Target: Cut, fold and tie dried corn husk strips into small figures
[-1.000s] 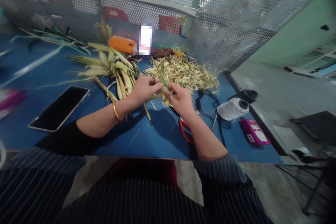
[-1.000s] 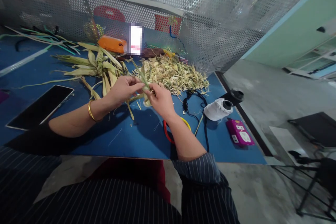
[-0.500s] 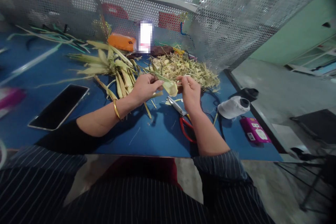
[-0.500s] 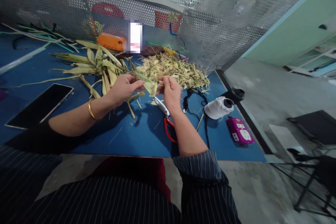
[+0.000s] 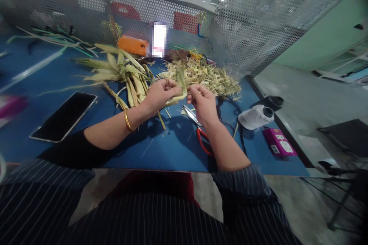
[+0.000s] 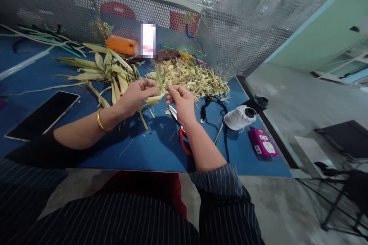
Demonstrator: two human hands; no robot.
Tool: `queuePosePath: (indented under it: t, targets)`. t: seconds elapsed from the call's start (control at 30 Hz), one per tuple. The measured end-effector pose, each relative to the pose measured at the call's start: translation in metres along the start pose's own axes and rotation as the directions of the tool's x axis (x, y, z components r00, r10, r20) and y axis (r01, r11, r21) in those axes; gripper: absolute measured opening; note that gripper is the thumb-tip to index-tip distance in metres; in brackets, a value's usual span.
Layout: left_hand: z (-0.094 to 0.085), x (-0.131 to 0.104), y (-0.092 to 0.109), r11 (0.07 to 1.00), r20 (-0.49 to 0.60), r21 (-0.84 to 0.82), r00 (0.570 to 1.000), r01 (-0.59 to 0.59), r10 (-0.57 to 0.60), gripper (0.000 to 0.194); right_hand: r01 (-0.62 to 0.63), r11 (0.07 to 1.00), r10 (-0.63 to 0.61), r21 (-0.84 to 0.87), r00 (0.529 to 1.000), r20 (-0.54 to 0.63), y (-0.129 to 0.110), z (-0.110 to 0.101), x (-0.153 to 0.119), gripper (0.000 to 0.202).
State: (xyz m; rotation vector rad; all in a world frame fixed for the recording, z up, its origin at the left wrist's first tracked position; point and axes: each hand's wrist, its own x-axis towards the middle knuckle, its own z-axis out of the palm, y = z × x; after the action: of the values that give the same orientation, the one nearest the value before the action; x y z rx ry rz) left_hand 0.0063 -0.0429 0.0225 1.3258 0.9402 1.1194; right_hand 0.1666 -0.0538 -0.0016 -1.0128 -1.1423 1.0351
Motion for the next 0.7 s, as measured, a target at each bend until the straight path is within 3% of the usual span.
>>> queuePosePath:
  t: [0.1, 0.17, 0.33, 0.57, 0.7]
  targets:
    - [0.001, -0.003, -0.001, 0.99, 0.192, -0.075, 0.976, 0.121, -0.105, 0.024, -0.01, 1.0, 0.011, 0.025, 0.999, -0.052, 0.002, 0.004, -0.001, 0.026]
    - [0.0, -0.002, -0.003, 0.979, 0.241, -0.1, 0.959, 0.178, -0.15, 0.029, 0.0, 1.0, 0.0, 0.003, 0.996, -0.088, 0.002, 0.003, -0.001, 0.026]
    - [-0.007, 0.004, -0.008, 0.978, 0.197, -0.137, 0.972, 0.159, -0.131, 0.023, 0.015, 1.0, -0.017, -0.023, 0.996, -0.092, -0.003, -0.002, 0.001, 0.026]
    - [-0.01, 0.007, -0.001, 0.928, 0.135, -0.21, 0.949, 0.309, -0.286, 0.013, 0.066, 0.995, -0.053, 0.075, 0.986, -0.158, -0.012, -0.009, 0.004, 0.027]
    - [-0.011, 0.009, -0.003, 0.92, 0.102, -0.216, 0.944, 0.327, -0.312, 0.009, 0.092, 0.988, -0.073, 0.122, 0.987, -0.146, -0.015, -0.016, 0.009, 0.029]
